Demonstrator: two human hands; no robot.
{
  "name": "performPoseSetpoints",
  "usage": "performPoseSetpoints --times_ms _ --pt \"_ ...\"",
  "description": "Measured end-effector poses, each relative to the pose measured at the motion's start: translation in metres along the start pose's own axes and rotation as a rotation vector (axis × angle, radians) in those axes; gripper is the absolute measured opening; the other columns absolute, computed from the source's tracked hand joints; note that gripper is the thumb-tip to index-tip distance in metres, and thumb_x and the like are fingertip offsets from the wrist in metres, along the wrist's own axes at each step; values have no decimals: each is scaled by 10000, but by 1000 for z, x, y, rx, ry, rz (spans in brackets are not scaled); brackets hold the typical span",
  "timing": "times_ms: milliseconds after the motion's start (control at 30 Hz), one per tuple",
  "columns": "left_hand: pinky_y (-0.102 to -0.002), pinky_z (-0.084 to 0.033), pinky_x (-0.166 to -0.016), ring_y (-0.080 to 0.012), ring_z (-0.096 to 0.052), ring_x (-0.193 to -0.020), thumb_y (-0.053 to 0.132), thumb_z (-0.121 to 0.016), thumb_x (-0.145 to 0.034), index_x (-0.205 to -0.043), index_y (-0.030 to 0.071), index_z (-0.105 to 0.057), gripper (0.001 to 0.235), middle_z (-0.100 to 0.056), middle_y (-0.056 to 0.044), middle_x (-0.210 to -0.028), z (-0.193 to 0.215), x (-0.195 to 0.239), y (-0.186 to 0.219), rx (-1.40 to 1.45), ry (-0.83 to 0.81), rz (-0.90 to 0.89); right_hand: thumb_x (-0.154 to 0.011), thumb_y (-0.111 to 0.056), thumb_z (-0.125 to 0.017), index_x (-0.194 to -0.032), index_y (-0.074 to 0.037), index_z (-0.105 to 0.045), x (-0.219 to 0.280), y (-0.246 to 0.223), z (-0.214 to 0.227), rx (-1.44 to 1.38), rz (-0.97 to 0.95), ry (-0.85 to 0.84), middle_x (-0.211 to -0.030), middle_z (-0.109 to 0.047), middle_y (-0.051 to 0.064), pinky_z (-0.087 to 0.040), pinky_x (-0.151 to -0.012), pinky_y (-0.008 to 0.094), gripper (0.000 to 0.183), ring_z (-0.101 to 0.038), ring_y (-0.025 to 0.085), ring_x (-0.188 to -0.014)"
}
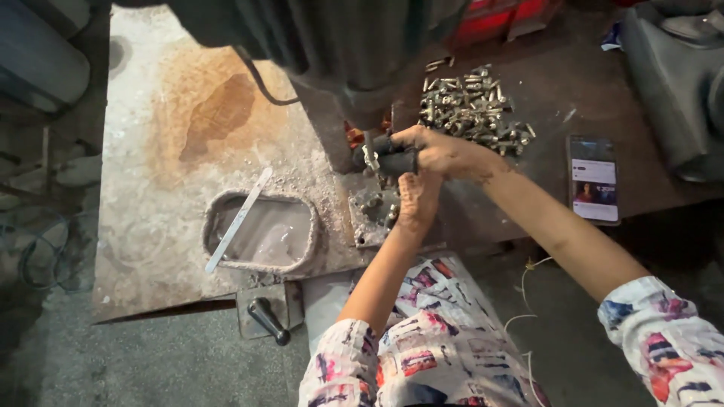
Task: The person sits at a bench machine and threads small brass fittings one at a time, holding each part under the machine's rotating tool, dipping finished parts in a water tray, and placing them on a growing pile of completed fittings on the bench.
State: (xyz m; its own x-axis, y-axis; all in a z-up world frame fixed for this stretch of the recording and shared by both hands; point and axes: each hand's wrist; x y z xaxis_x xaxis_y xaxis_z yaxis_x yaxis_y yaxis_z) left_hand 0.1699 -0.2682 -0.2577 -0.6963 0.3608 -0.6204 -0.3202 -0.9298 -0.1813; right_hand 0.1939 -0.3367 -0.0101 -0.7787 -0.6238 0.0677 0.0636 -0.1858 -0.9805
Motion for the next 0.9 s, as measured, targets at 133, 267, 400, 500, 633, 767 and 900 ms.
performPoseSetpoints --times_ms 133,267,400,500,633,767,900 --pt "-480 -540 -961 -291 -614 -1021 175 -618 -916 -1208 91 -646 305 -611 -130 -1059 123 -23 -19 -73 54 19 -905 -90 -655 -1368 9 -556 1 35 12 51 116 -16 -1279 -626 63 -467 -1023 292 484 -572 135 -1191" --pt "-442 -570 -772 -360 -624 -1053 83 -711 -740 -1039 24 -659 310 -624 -172 -1098 237 0 -62 747 -394 76 -942 -9 -582 -1438 40 -557 26 72 -27 208 163 201 -1293 -607 151 -446 -1011 331 499 -563 190 -1189" --pt "-416 -562 -867 -321 -658 -1035 -30 -663 -724 -1051 57 -690 339 -660 -120 -1063 279 52 -136 782 -193 283 -1005 -16 -544 -1484 -51 -516 43 124 -84 -229 48 650 -1156 -585 80 -454 -760 294 482 -533 140 -903" --pt "-416 -543 -775 -341 -668 -934 3 -644 -846 -1055 56 -710 226 -672 -143 -1058 329 30 -223 716 -210 529 -1035 -38 -493 -1290 -27 -608 24 6 -119 -521 324 457 -1165 -666 89 -575 -874 343 280 -670 180 -980" --pt "-433 -540 -780 -348 -669 -933 -55 -581 -861 -1064 60 -703 263 -668 -142 -1043 295 64 -261 609 -368 544 -1123 -14 -525 -1249 6 -618 26 14 -121 -502 344 503 -1119 -637 94 -572 -983 376 158 -651 189 -995" --pt "-443 -546 -791 -341 -665 -970 -32 -607 -797 -957 36 -664 183 -652 -149 -1006 263 76 -260 432 -603 400 -1074 -39 -560 -1318 -28 -617 23 -6 -121 -542 250 487 -1170 -671 107 -579 -855 367 251 -661 185 -948" --pt "-460 -552 -780 -363 -680 -931 -8 -668 -781 -898 27 -685 124 -681 -161 -953 263 67 -261 466 -637 325 -1098 -13 -551 -1341 -31 -619 28 -11 -119 -458 286 468 -1201 -665 113 -574 -910 376 252 -663 188 -987"
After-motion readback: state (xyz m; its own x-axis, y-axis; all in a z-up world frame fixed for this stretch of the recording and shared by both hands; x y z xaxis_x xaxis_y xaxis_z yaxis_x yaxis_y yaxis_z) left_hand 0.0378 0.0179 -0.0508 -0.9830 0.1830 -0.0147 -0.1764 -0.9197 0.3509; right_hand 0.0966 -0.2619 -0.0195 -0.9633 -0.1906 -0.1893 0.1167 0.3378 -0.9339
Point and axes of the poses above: each hand's wrist, its own x-axis away from the middle knuckle, its own z-axis out of the back of the hand, y = z × x
